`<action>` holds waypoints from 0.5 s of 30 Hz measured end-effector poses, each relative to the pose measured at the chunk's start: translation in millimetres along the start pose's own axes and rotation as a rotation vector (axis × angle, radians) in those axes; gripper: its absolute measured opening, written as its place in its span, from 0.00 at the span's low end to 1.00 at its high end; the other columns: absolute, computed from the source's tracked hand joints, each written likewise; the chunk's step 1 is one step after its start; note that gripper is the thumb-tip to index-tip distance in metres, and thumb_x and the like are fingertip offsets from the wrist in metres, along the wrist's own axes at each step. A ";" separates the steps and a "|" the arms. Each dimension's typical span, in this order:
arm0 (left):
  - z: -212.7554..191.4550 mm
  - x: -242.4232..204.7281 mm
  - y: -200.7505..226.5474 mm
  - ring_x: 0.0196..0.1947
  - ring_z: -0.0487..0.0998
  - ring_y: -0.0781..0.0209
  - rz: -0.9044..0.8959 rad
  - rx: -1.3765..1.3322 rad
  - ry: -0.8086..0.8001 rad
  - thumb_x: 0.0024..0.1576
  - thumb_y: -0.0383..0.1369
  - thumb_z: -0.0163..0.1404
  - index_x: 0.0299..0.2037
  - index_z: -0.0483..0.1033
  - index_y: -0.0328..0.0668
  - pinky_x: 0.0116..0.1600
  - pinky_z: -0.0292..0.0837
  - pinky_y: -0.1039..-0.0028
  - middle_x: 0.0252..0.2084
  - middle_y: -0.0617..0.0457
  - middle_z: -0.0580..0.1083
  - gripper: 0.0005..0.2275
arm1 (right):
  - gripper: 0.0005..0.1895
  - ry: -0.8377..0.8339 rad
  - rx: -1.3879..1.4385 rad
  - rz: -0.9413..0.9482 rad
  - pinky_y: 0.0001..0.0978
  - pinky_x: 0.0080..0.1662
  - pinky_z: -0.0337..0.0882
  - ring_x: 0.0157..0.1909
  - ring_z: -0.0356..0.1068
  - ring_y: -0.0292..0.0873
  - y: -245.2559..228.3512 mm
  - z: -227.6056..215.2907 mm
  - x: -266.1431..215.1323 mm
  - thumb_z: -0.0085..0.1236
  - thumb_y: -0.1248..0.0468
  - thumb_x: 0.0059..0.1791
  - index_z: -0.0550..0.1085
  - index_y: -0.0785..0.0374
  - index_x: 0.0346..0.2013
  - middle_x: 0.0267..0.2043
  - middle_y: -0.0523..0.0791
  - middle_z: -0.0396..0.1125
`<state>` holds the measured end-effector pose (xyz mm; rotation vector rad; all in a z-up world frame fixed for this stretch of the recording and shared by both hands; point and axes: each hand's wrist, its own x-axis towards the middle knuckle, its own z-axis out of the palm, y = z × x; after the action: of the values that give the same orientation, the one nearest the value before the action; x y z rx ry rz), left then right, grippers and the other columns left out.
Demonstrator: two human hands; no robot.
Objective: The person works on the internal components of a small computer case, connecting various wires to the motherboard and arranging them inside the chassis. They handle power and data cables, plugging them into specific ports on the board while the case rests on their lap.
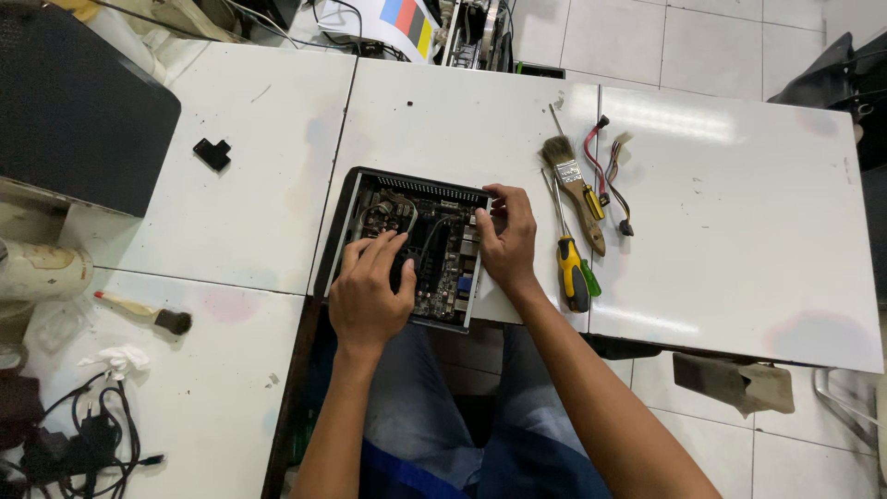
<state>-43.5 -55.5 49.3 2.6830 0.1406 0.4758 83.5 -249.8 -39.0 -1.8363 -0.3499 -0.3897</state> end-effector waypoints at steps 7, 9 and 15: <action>-1.1 0.0 0.3 0.58 0.80 0.51 -0.003 0.012 -0.010 0.62 0.40 0.54 0.57 0.84 0.52 0.43 0.86 0.62 0.55 0.51 0.83 0.15 | 0.16 0.005 -0.005 -0.003 0.44 0.49 0.79 0.47 0.72 0.53 0.5 1.0 0.3 0.59 0.60 0.55 0.75 0.62 0.56 0.47 0.51 0.68; -5.3 0.5 3.8 0.59 0.80 0.48 0.005 -0.006 -0.015 0.63 0.36 0.53 0.59 0.82 0.49 0.43 0.87 0.58 0.55 0.49 0.82 0.15 | 0.17 0.001 -0.008 -0.005 0.45 0.49 0.79 0.47 0.72 0.54 0.2 0.7 -0.3 0.59 0.58 0.55 0.76 0.63 0.56 0.47 0.52 0.69; -0.8 -0.1 0.2 0.58 0.80 0.51 0.000 0.025 -0.006 0.60 0.38 0.54 0.58 0.83 0.53 0.42 0.86 0.61 0.55 0.52 0.83 0.16 | 0.17 -0.010 -0.004 0.001 0.45 0.49 0.79 0.47 0.71 0.53 -1.9 0.5 0.4 0.57 0.58 0.56 0.75 0.63 0.57 0.47 0.52 0.68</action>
<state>-43.9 -55.4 50.0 2.7082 0.1454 0.4693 83.1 -248.8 -37.4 -1.8432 -0.3549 -0.3808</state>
